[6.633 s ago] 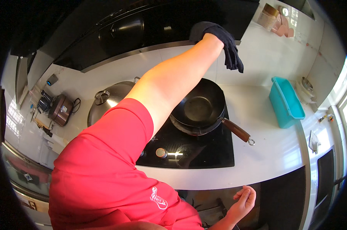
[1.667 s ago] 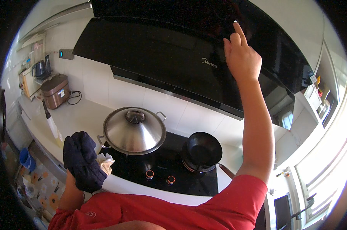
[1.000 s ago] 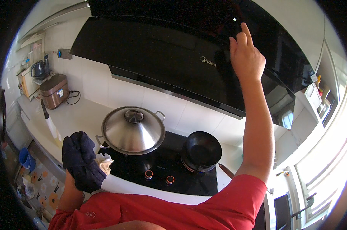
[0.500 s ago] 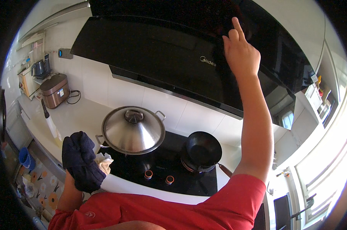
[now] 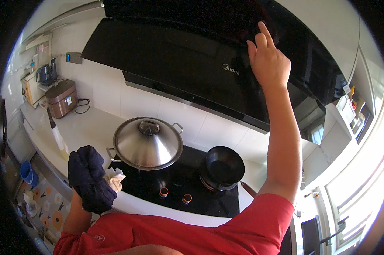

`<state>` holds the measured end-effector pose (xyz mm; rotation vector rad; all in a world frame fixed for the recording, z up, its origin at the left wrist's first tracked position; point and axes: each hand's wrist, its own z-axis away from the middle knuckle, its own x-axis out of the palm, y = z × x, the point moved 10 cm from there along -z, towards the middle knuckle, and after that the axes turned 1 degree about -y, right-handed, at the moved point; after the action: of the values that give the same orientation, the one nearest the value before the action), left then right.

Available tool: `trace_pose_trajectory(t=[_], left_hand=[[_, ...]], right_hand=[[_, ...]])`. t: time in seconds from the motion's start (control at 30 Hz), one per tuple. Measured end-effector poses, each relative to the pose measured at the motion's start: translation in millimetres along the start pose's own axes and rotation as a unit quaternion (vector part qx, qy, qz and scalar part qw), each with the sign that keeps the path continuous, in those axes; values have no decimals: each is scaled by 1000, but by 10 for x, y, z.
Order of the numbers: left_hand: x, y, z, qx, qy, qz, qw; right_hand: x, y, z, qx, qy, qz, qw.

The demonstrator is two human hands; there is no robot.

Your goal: The person cleans a range hood by spraying liquid from a bottle onto the surface, wiping it with a cloth, and using a scraper tool to remove grime.

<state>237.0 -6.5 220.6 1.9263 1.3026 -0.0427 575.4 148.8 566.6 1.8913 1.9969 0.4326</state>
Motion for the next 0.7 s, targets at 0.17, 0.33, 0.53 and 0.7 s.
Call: trace_pose_trajectory(t=[0.17, 0.33, 0.53, 0.7], left_hand=[[-16, -175, 33, -35, 32, 56, 997], [-6, -351, 108, -61, 89, 138, 984], [71, -253, 108, -121, 32, 387, 914], [-11, -69, 65, -76, 13, 302, 950]], right_hand=[[-71, 66, -25, 11, 11, -11, 1000], [49, 529, -82, 206, -61, -140, 967], [460, 777, -239, 289, -192, -217, 912], [592, 848, -273, 318, -225, -210, 897]])
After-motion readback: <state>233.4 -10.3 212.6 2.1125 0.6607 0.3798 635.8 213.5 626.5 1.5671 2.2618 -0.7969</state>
